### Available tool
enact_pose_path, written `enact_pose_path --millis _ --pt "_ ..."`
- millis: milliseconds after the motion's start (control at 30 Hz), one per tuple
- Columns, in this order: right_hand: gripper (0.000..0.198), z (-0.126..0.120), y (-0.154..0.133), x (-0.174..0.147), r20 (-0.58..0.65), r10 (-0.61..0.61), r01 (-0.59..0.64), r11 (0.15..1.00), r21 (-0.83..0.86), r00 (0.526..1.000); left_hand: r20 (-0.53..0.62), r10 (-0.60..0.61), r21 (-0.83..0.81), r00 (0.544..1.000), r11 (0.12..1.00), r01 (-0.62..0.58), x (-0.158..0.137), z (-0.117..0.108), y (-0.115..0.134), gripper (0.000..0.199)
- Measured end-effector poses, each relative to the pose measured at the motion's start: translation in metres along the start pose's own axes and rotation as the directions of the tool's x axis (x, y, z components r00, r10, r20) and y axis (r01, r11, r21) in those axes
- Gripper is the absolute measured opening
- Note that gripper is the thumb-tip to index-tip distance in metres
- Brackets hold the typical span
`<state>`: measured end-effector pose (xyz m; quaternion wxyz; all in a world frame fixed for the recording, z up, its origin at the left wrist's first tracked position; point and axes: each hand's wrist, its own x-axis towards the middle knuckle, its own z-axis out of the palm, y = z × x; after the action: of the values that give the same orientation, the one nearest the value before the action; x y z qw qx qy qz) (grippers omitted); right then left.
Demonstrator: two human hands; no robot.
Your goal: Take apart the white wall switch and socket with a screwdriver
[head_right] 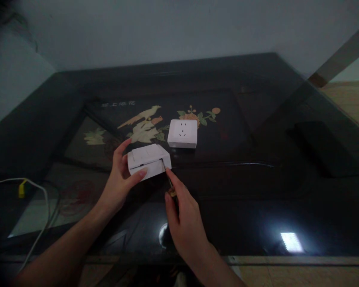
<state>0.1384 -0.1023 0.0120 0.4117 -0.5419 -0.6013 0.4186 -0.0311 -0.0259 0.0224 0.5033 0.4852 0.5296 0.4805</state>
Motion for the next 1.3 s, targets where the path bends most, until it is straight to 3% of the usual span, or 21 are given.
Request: enact_pose_path --millis 200,333,400,567,767,933,1033,1133,1200,1300 --pt "0.045 -0.017 -0.003 0.011 -0.17 0.19 -0.163 0.974 0.158 0.967 0.095 -0.143 -0.165 0.985 0.974 0.157 -0.006 -0.005 0.014 0.104" --pt "0.063 -0.022 -0.012 0.02 -0.024 0.287 -0.26 0.899 0.353 0.958 0.25 -0.203 -0.191 0.947 0.948 0.254 -0.012 -0.007 0.022 0.102" --pt "0.063 -0.021 -0.016 0.019 0.076 0.309 -0.31 0.844 0.437 0.948 0.261 -0.206 -0.202 0.943 0.944 0.262 -0.015 -0.008 0.021 0.098" --pt "0.058 -0.009 -0.019 0.011 0.15 0.343 -0.362 0.719 0.593 0.927 0.074 -0.193 -0.331 0.978 0.921 0.207 -0.031 -0.004 0.018 0.078" --pt "0.054 0.008 -0.021 0.006 0.199 0.342 -0.378 0.614 0.693 0.919 -0.096 -0.159 -0.458 0.983 0.884 0.099 -0.063 0.029 0.016 0.096" --pt "0.054 0.007 -0.02 0.005 0.268 0.351 -0.441 0.687 0.578 0.897 -0.162 -0.285 -0.476 0.945 0.861 0.178 -0.07 0.044 0.009 0.106" --pt "0.055 -0.002 -0.017 0.005 0.257 0.337 -0.421 0.788 0.449 0.906 -0.19 -0.306 -0.471 0.933 0.862 0.186 -0.068 0.043 0.005 0.093" --pt "0.053 -0.011 -0.012 0.0 0.161 0.324 -0.36 0.875 0.324 0.932 -0.214 -0.361 -0.467 0.908 0.854 0.23 -0.067 0.043 0.0 0.075" --pt "0.05 -0.014 -0.008 -0.006 0.11 0.339 -0.356 0.886 0.296 0.934 -0.239 -0.368 -0.46 0.899 0.858 0.229 -0.068 0.043 -0.004 0.073" --pt "0.05 -0.013 -0.004 -0.014 0.163 0.367 -0.4 0.867 0.297 0.916 -0.241 -0.338 -0.448 0.91 0.871 0.205 -0.069 0.044 -0.006 0.078"
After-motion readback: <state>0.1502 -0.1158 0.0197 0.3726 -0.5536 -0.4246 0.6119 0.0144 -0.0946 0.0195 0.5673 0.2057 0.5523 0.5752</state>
